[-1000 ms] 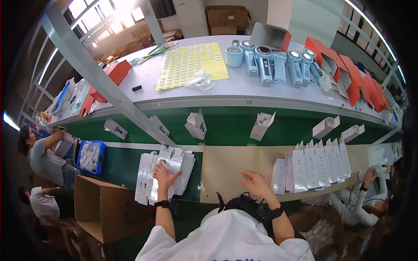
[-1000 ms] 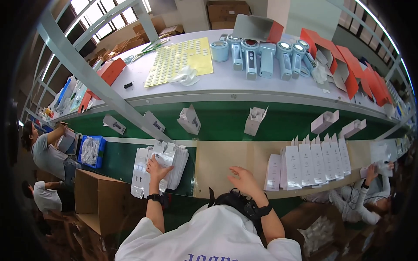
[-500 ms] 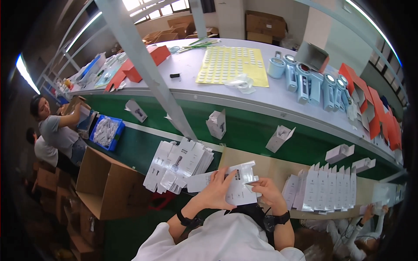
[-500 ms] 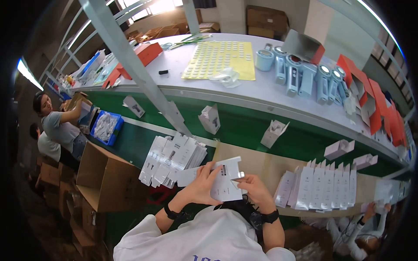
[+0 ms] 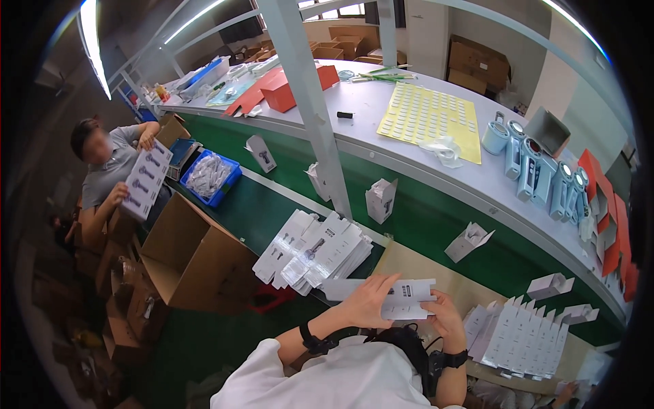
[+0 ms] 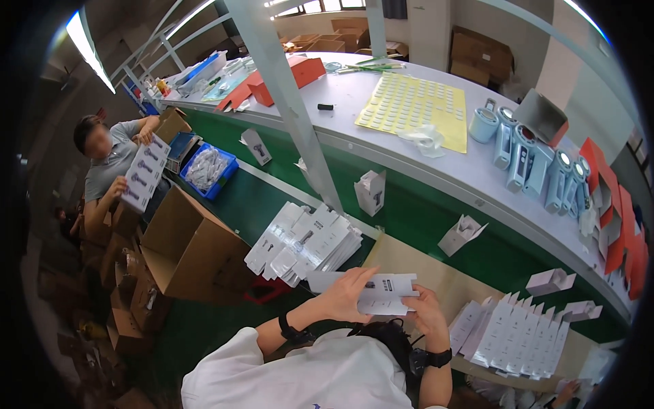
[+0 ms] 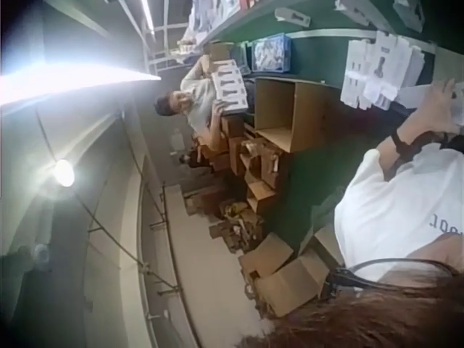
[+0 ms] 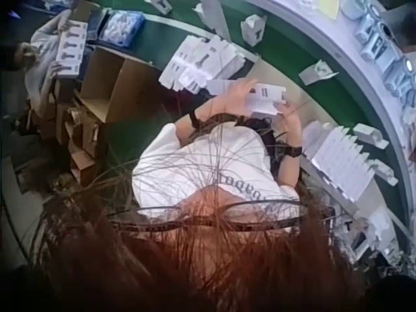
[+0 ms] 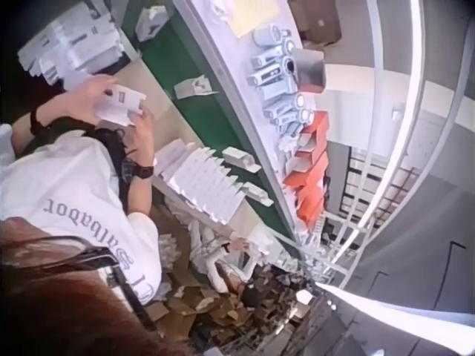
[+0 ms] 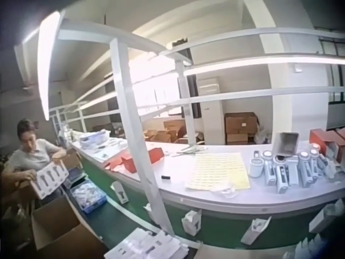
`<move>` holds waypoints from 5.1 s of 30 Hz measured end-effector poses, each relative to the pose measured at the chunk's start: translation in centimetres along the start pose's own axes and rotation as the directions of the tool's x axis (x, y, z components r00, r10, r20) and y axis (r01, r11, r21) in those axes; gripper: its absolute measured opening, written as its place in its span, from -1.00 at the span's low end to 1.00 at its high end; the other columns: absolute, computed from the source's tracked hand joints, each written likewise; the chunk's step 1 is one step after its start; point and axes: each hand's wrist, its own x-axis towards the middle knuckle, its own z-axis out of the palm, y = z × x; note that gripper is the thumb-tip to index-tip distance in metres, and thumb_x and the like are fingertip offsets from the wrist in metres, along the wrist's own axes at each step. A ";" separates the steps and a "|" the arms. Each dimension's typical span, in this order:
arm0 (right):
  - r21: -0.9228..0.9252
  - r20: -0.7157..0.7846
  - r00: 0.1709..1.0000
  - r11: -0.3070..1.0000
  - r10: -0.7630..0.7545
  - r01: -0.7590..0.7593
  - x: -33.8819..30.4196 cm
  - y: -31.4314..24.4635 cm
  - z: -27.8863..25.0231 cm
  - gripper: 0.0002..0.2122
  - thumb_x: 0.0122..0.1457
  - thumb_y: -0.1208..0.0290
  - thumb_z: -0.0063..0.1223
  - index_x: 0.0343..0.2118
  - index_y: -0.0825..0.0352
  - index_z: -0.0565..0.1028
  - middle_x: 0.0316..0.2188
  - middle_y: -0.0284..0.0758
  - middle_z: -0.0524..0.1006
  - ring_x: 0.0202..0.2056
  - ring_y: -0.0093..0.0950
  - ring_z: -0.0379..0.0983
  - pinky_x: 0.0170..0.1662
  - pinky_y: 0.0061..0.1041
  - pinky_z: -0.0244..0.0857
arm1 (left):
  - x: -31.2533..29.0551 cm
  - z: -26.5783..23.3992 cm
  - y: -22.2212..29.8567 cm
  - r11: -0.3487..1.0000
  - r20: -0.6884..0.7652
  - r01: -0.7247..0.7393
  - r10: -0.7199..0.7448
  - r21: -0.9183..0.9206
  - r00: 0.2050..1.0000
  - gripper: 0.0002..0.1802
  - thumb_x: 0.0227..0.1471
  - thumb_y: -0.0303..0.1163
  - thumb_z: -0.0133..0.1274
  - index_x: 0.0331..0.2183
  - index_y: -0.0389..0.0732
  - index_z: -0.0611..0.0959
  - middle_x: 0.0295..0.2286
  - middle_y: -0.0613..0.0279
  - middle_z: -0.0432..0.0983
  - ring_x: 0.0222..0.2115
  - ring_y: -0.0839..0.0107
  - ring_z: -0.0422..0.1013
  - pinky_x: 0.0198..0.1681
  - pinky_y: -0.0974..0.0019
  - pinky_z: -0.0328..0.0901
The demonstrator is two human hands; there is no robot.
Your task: The person folds a white box by hand, places it on the table, and then picks up another flat white box from a stack to repeat the process.
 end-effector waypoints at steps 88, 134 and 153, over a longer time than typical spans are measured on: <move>0.124 -0.417 0.717 0.747 -0.558 0.653 -0.2 5.7 9.1 -0.45 0.05 0.45 -0.10 0.16 0.39 0.14 0.01 -0.29 0.28 0.04 -0.48 0.20 0.11 -0.54 0.06 | 1.6 1.5 1.9 0.669 -0.118 -0.035 -0.080 -0.742 0.990 -0.33 -0.06 -0.15 -0.04 0.02 -0.31 0.18 -0.01 0.04 0.18 0.04 0.29 0.13 0.16 0.24 -0.06; 0.239 -0.149 0.754 0.717 -0.640 0.655 2.2 5.4 2.8 -0.65 0.07 0.65 -0.09 -0.03 0.38 0.40 -0.10 -0.34 0.40 -0.04 -0.51 0.33 0.02 -0.51 0.22 | 4.9 4.8 -0.6 0.671 -0.158 0.024 -0.208 -0.741 0.965 -0.78 -0.16 -0.65 -0.17 -0.37 -0.31 0.50 -0.12 0.02 0.38 -0.11 0.30 0.33 0.04 0.30 0.15; 0.171 -0.401 0.722 0.728 -0.564 0.664 3.1 6.0 2.6 -0.62 -0.04 0.70 0.08 -0.10 0.33 0.41 -0.27 -0.39 0.48 -0.23 -0.61 0.40 -0.16 -0.58 0.31 | 6.6 6.3 0.4 0.655 -0.101 0.102 -0.265 -0.748 0.959 -0.63 -0.26 -0.79 -0.21 -0.30 -0.30 0.40 -0.21 0.02 0.45 -0.18 0.36 0.38 -0.04 0.37 0.24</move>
